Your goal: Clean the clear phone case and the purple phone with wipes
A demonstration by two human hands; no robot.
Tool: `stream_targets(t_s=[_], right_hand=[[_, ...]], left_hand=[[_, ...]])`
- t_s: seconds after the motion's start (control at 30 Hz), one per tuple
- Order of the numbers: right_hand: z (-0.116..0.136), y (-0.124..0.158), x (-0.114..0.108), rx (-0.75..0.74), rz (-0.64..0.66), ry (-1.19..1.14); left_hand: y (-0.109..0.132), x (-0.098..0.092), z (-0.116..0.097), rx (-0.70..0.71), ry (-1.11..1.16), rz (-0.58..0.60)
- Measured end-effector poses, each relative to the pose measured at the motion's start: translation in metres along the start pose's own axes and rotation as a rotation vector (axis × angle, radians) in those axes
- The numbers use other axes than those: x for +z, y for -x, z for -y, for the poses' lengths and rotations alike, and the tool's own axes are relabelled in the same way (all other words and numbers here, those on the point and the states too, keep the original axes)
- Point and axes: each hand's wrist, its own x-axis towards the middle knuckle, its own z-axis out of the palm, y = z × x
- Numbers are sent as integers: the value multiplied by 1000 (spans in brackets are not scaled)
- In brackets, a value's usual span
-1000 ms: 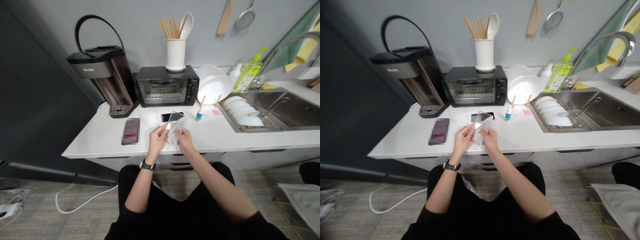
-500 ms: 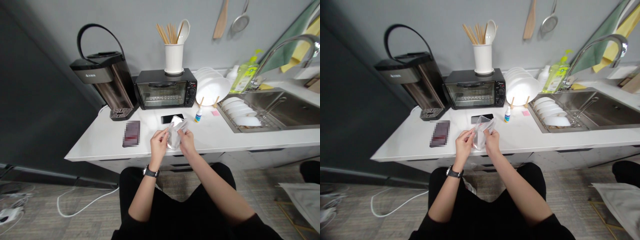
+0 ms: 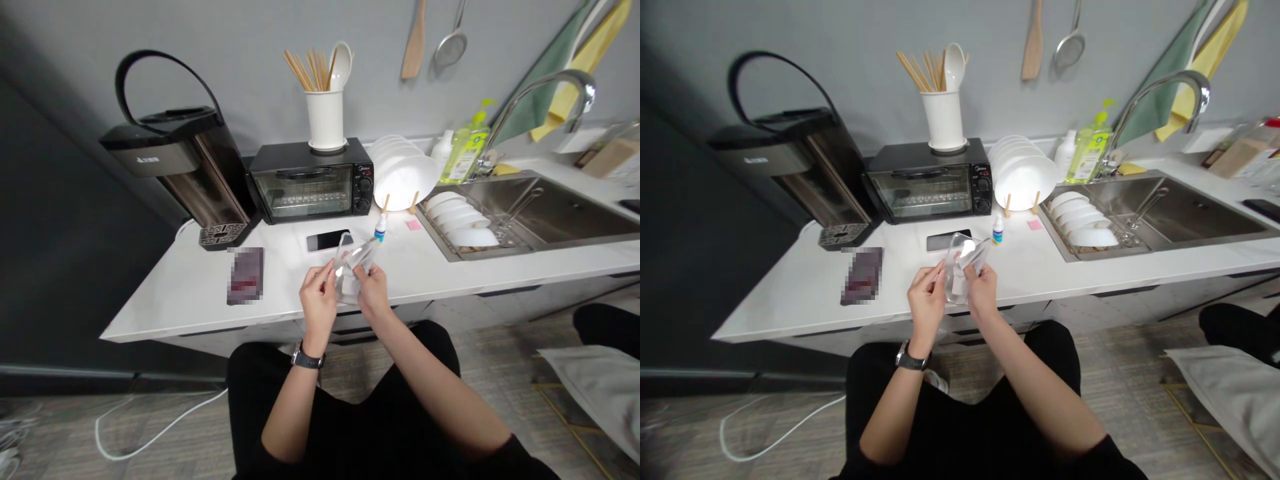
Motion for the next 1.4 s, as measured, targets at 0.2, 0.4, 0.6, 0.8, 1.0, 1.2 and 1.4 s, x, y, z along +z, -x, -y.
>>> stream_targets(t_s=[0.2,0.4,0.6,0.8,1.0,1.2,1.4], right_hand=[[-6,16,6,-7,49,-24],[3,-2,0,46,-55,-149],[-5,6,-2,29,4,-85],[22,-38,-26,-149,10,-44],[21,-58,-52,-178,-8,-64],[22,-69,-63,-132,-38,-199],[25,-65,-61,-85,13,-212]], left_hand=[[-11,-6,-18,90,-84,-50],[-9,-20,-19,122,-94,137],[-9,-29,-16,117,-164,153],[-43,-55,-2,176,-281,357],[-101,-51,32,175,-526,620],[-114,-25,42,360,-650,595],[-138,-7,67,327,-706,577]])
